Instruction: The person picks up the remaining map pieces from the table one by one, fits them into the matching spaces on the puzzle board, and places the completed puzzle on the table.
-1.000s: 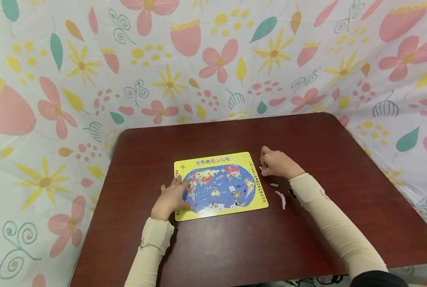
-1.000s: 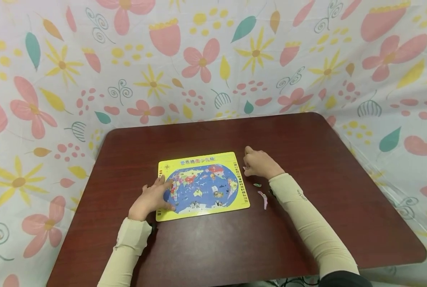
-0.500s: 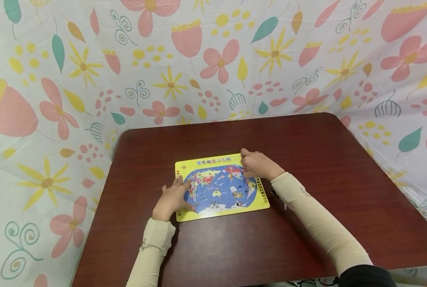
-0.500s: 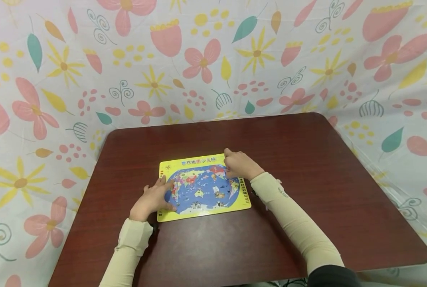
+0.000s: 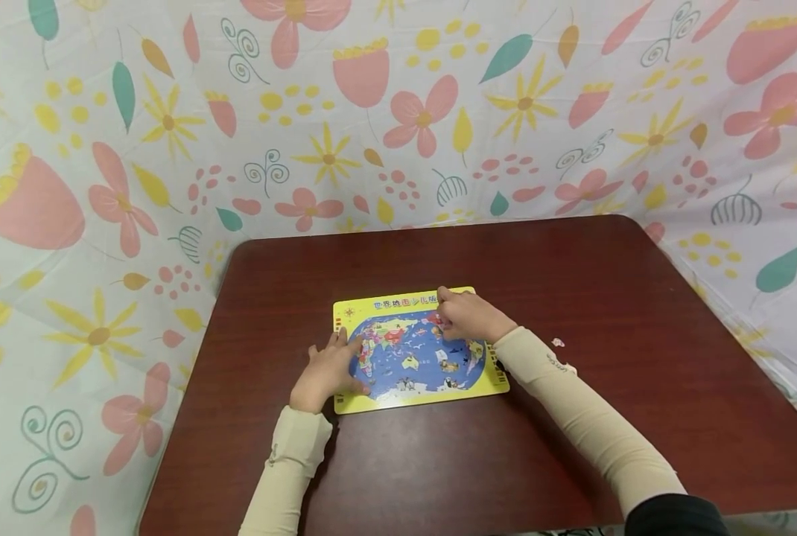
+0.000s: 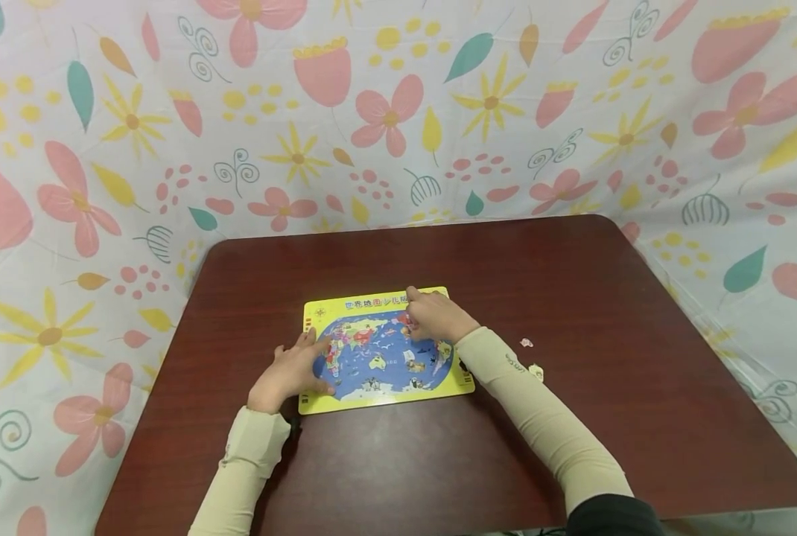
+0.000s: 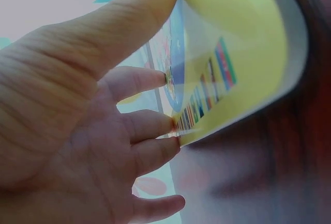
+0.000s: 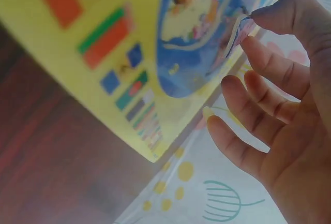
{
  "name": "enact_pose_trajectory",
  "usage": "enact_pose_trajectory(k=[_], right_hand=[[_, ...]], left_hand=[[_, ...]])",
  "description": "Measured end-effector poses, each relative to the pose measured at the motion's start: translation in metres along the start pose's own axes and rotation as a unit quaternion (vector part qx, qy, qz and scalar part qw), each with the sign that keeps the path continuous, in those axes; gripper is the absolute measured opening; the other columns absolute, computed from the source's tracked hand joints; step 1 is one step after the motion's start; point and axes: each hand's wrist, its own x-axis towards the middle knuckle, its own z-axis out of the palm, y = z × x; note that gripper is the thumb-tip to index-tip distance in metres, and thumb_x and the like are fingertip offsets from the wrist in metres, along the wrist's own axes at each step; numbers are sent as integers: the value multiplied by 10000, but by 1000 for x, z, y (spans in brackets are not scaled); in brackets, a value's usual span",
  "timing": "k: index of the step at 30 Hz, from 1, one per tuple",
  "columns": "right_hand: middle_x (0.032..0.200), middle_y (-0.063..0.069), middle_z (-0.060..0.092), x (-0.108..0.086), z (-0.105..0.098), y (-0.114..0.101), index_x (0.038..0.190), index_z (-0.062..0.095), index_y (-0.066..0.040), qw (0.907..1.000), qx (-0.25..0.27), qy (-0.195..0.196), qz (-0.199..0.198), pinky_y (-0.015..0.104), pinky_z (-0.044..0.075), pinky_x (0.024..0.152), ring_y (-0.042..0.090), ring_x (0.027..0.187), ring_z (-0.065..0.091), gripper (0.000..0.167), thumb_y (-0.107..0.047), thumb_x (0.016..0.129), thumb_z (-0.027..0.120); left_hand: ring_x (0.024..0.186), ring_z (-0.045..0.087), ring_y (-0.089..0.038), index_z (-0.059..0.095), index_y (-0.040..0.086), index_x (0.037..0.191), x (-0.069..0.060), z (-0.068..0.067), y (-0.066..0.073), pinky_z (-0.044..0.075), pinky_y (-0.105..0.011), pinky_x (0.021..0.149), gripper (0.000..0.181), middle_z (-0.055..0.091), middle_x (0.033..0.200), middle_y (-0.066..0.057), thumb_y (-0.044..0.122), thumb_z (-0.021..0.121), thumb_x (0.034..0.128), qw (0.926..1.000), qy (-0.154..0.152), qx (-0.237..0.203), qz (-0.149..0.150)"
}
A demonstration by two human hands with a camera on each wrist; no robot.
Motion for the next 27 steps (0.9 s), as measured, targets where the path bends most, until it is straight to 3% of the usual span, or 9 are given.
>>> enact_pose_trajectory(k=[16,27], right_hand=[[867,40,460,-1,3,0,614,517,-163,9998,140,-30,113,257,325,516,122,546,391,376,-167,835,821],[853,59,497,0,3,-2,604,562,-161,9998,-129,91,137,259,319,496,125,512,393,339,-157,867,777]], left_hand=[[1500,184,-447,463,95,1532,0,-1,0,120,-766,1093,969,212,1624,-275,316,940,718,10000,-13,20,-50],[1501,190,-439,450,87,1538,-1,-1,0,119,-771,1089,988,216,1622,-277,319,942,713,10000,19,-39,-36]])
